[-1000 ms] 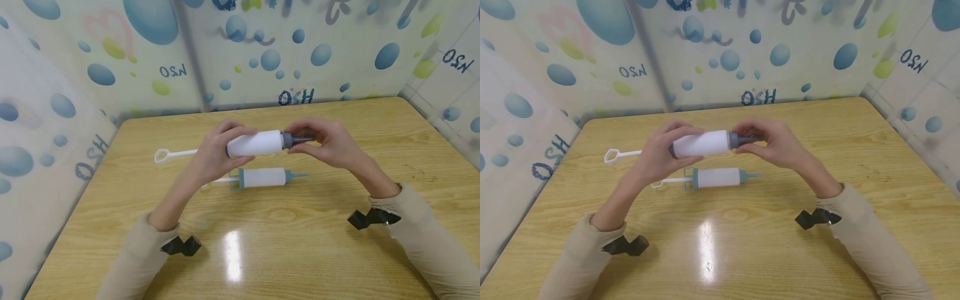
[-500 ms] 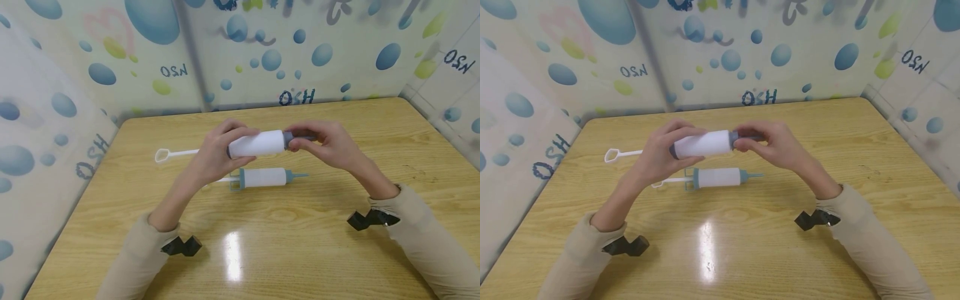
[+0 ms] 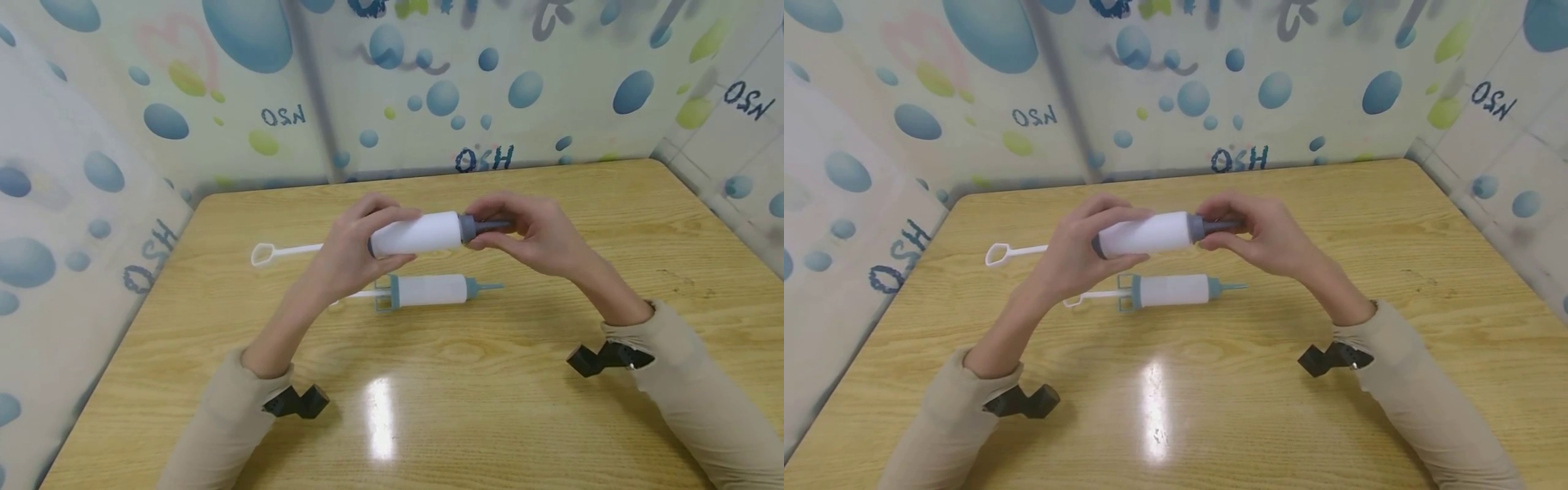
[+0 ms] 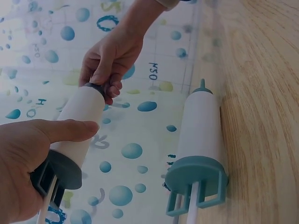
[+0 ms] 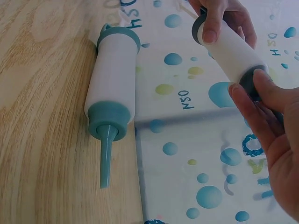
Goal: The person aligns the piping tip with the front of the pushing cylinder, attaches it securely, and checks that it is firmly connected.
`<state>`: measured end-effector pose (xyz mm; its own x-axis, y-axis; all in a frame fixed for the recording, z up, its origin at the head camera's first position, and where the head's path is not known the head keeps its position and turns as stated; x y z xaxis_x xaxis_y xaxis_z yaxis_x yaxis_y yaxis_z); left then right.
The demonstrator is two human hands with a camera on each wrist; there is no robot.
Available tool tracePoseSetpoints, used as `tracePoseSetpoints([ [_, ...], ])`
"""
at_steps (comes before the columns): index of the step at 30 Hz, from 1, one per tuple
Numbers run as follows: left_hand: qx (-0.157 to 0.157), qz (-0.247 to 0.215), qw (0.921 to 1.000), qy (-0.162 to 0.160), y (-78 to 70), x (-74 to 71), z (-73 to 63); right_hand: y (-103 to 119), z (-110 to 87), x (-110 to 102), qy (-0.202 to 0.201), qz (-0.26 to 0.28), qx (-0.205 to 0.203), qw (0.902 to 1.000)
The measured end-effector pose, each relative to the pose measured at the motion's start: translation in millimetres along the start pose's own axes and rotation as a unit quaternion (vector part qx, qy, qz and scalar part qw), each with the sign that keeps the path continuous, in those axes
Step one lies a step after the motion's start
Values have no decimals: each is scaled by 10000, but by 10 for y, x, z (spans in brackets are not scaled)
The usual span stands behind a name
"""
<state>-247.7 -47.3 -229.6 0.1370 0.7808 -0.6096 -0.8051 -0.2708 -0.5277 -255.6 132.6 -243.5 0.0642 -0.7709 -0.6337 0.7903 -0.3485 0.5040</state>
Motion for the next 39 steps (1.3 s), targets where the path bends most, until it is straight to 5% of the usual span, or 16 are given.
tracePoseSetpoints([
  [6,68,-49,10000,4,-15,6,-1,-33,-14,6,77,12,111,9999],
  [16,262,-68,9996,-3,-53,17,1,18,-6,-48,-395,-75,-26,9992],
  [22,22,-114,9999,9,-3,15,-3,46,3,0,-127,146,-238,9995],
  [30,108,-36,9999,-4,-20,12,-4,-9,-8,25,60,-312,44,9995],
  [39,158,-101,9998,-37,-39,18,0,48,5,-31,-363,-89,-142,9992],
])
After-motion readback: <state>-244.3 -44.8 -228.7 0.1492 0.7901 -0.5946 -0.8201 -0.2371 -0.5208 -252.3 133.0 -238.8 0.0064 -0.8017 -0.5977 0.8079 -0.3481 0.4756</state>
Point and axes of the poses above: each hand's wrist, its own z-axis towards the middle knuckle, its own x-axis out of the palm, y = z × x, the point moved 10 cm from there along z, towards the middle knuckle, and after that the axes turned 11 degrees about -z, right-handed, at the moved point
